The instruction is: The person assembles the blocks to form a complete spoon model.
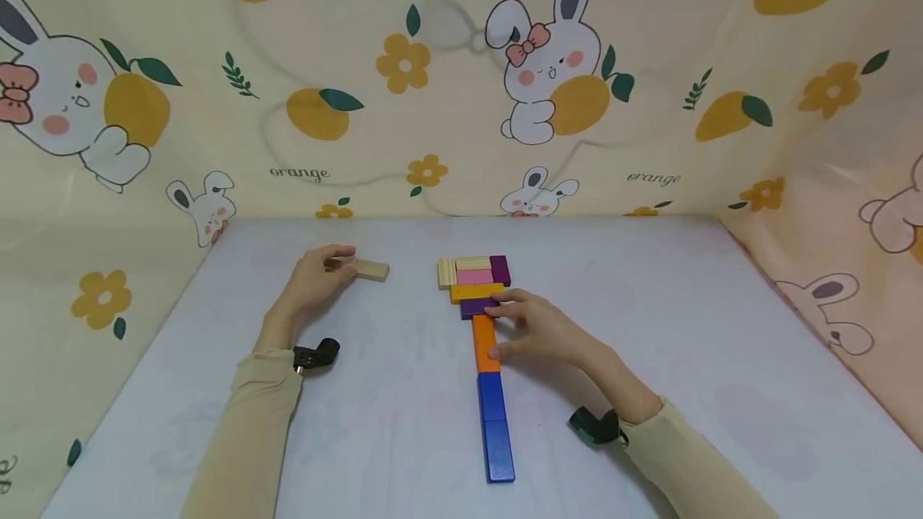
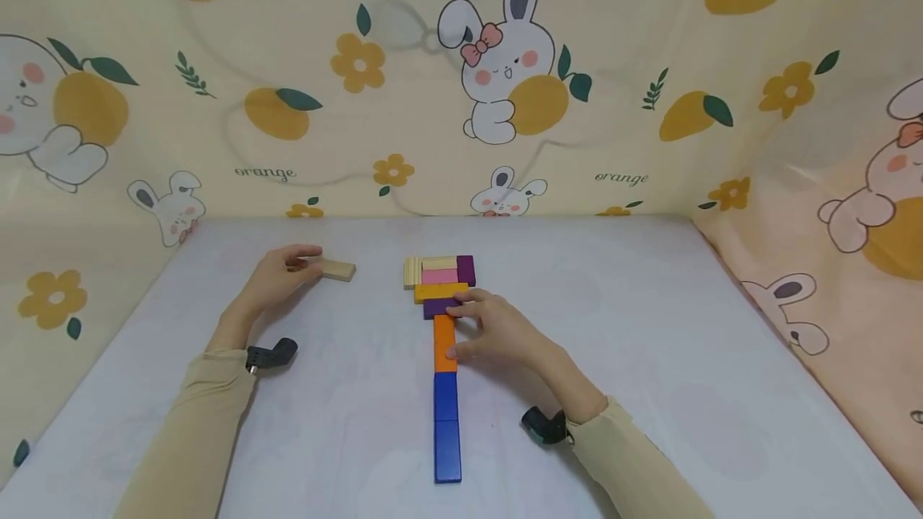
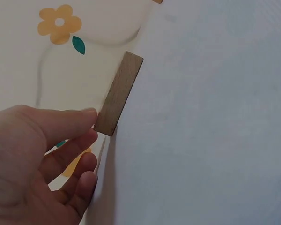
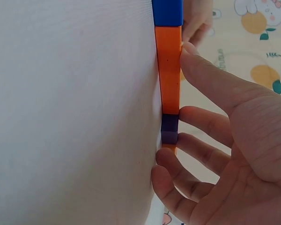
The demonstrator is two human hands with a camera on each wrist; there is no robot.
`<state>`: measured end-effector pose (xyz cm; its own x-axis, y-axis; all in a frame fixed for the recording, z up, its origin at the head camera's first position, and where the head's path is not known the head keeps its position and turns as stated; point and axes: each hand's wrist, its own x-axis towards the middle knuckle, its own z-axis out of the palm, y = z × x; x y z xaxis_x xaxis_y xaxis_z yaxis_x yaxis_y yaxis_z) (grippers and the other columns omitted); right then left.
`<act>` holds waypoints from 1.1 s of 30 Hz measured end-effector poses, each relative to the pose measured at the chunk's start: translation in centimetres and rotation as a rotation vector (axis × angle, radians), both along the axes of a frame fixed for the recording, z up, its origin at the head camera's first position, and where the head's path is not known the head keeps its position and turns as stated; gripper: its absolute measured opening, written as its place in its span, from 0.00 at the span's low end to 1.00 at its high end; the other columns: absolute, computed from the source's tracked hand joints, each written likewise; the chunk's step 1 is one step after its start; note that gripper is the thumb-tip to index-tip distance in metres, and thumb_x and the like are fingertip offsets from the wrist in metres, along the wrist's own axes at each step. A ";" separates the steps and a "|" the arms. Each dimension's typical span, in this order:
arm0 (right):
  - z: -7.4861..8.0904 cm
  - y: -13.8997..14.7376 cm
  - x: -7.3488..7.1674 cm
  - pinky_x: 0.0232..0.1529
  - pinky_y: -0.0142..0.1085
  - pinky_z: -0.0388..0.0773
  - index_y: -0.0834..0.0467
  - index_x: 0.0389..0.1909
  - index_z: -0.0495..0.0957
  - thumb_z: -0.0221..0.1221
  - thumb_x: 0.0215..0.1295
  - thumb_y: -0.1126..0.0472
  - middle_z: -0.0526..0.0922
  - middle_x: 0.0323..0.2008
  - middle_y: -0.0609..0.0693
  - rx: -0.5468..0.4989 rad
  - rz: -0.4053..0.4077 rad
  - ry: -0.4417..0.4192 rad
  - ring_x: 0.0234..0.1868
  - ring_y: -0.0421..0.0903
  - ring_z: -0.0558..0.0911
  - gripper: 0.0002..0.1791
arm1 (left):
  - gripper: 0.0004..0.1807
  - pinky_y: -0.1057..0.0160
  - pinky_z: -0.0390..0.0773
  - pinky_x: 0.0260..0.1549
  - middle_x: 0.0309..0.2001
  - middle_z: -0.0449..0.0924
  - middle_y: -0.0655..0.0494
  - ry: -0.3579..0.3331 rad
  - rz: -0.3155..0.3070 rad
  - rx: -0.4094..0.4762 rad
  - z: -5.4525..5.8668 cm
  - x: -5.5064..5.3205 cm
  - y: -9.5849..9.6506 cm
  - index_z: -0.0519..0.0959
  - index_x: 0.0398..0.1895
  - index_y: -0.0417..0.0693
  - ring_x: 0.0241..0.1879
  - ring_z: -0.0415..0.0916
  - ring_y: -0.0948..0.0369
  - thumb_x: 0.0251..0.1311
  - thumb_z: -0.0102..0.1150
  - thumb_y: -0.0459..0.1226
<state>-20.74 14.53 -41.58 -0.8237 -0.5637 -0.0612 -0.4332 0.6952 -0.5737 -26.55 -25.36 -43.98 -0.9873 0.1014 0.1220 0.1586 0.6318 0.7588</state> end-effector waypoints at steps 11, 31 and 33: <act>0.1 0.0 -0.1 0.64 0.59 0.60 0.53 0.63 0.77 0.73 0.52 0.44 0.65 0.69 0.54 0.000 0.001 -0.002 0.70 0.60 0.59 0.37 | 0.23 0.45 0.66 0.59 0.61 0.74 0.43 -0.023 -0.037 -0.010 0.2 0.3 0.6 0.74 0.63 0.38 0.59 0.69 0.44 0.66 0.61 0.33; 0.0 0.0 -0.2 0.64 0.56 0.62 0.53 0.63 0.77 0.73 0.52 0.45 0.65 0.69 0.53 0.005 0.002 0.004 0.70 0.59 0.60 0.37 | 0.25 0.48 0.69 0.56 0.54 0.78 0.43 -0.050 -0.038 -0.050 0.3 0.3 0.7 0.78 0.58 0.38 0.54 0.72 0.48 0.57 0.71 0.35; 0.0 0.0 -0.2 0.64 0.57 0.61 0.53 0.63 0.77 0.73 0.52 0.45 0.65 0.70 0.53 0.005 -0.002 -0.001 0.70 0.59 0.60 0.37 | 0.24 0.48 0.70 0.55 0.54 0.79 0.44 -0.051 -0.043 -0.069 0.2 0.2 0.7 0.79 0.57 0.39 0.53 0.73 0.49 0.57 0.71 0.36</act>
<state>-20.90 14.53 -41.61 -0.8250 -0.5615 -0.0648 -0.4308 0.6990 -0.5708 -26.34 -24.63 -43.79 -0.9865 0.1507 0.0633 0.1496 0.6763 0.7212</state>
